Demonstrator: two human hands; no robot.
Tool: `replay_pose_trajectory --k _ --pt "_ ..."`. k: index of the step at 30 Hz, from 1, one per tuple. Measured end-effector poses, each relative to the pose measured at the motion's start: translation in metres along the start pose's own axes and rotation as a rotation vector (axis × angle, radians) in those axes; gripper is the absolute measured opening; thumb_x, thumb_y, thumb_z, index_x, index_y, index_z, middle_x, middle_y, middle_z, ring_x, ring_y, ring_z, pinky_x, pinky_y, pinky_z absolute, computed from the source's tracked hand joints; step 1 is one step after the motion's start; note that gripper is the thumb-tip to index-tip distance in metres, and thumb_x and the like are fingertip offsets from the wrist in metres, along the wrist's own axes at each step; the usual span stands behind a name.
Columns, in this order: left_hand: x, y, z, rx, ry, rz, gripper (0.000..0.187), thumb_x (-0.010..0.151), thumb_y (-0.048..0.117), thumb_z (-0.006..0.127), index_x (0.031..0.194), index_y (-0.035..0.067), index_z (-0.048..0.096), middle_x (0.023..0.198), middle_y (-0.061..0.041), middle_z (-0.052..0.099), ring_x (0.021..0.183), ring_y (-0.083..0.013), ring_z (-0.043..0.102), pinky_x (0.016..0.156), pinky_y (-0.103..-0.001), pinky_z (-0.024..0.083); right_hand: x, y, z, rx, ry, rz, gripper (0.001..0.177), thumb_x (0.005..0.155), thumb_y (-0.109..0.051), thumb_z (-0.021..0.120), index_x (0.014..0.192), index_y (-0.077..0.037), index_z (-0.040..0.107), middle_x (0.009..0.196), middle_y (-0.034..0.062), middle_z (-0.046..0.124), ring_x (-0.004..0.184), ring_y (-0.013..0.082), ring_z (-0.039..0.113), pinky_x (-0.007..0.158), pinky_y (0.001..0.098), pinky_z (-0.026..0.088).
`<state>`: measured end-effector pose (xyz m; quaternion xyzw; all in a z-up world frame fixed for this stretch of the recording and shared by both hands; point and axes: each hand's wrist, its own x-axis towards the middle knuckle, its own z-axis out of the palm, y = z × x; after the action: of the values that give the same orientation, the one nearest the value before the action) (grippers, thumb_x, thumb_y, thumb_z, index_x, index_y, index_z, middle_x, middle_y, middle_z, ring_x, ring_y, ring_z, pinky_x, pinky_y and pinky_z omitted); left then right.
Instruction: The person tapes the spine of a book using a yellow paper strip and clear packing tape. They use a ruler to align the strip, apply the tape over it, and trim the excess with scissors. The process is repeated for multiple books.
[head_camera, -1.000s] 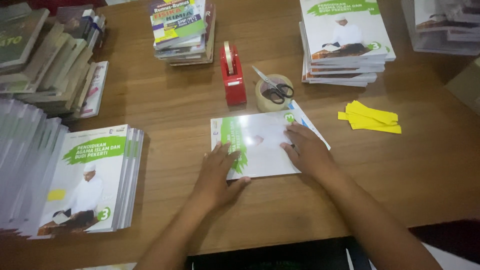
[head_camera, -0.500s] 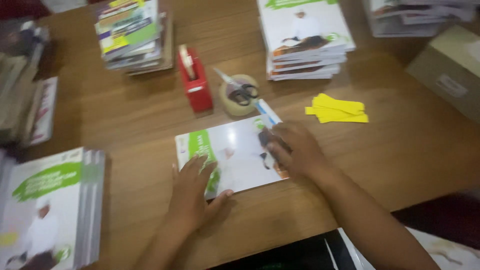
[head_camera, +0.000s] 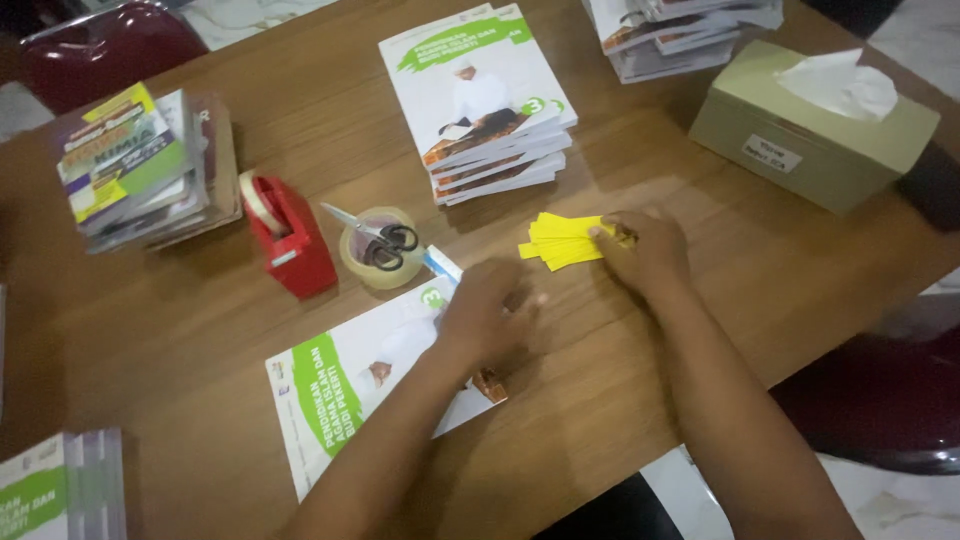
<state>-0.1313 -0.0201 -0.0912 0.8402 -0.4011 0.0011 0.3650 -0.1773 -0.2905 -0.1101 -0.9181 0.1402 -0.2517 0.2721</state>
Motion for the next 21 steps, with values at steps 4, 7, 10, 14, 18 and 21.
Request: replay_pose_trajectory --k 4,7,10,14,18,21 --pt "0.055 0.002 0.018 0.045 -0.089 -0.043 0.037 0.095 0.023 0.062 0.13 0.013 0.067 0.123 -0.011 0.07 0.123 -0.0328 0.065 0.11 -0.048 0.044 0.001 0.007 0.005 -0.014 -0.109 0.104 0.031 0.079 -0.04 0.084 0.107 -0.026 0.08 0.105 0.0099 0.068 0.103 0.0332 0.067 0.087 0.0399 0.054" --pt "0.085 -0.002 0.027 0.111 -0.029 0.05 0.032 0.094 0.018 0.064 0.126 0.011 0.067 0.116 -0.014 0.07 0.117 -0.0368 0.066 0.103 -0.051 0.049 0.002 -0.012 -0.01 0.117 -0.137 0.185 0.032 0.081 -0.027 0.082 0.112 -0.021 0.079 0.109 0.0168 0.063 0.106 0.0384 0.064 0.089 0.0429 0.053" --pt "0.099 -0.011 0.032 0.219 -0.15 0.015 0.04 0.091 0.021 0.069 0.129 0.012 0.069 0.127 -0.012 0.068 0.131 -0.0346 0.058 0.117 -0.054 0.037 0.004 -0.012 -0.014 0.058 -0.146 0.134 0.03 0.082 -0.03 0.082 0.111 -0.022 0.079 0.103 0.0171 0.064 0.104 0.0403 0.064 0.088 0.0463 0.052" --pt "0.104 -0.028 0.04 0.108 -0.122 0.12 0.035 0.087 0.016 0.072 0.12 0.009 0.071 0.114 -0.016 0.07 0.114 -0.0395 0.063 0.101 -0.053 0.046 0.004 -0.003 -0.009 0.175 -0.137 0.156 0.025 0.085 -0.022 0.078 0.11 -0.02 0.078 0.099 0.0138 0.071 0.105 0.0378 0.066 0.093 0.0458 0.051" --pt "0.113 -0.02 0.032 0.063 -0.121 0.034 0.016 0.088 0.018 0.071 0.103 0.02 0.073 0.096 -0.007 0.069 0.1 -0.0342 0.067 0.091 -0.047 0.049 -0.003 -0.005 -0.009 0.231 -0.075 0.195 0.026 0.083 -0.022 0.08 0.108 -0.017 0.076 0.091 0.0084 0.073 0.1 0.0308 0.069 0.09 0.0434 0.053" --pt "0.116 -0.013 0.023 0.153 -0.191 0.032 0.028 0.093 0.02 0.068 0.119 0.011 0.07 0.111 -0.015 0.074 0.119 -0.0383 0.066 0.117 -0.058 0.029 -0.005 -0.007 -0.015 0.277 -0.057 0.159 0.025 0.085 -0.021 0.078 0.109 -0.015 0.078 0.093 0.013 0.074 0.101 0.0347 0.07 0.092 0.044 0.053"
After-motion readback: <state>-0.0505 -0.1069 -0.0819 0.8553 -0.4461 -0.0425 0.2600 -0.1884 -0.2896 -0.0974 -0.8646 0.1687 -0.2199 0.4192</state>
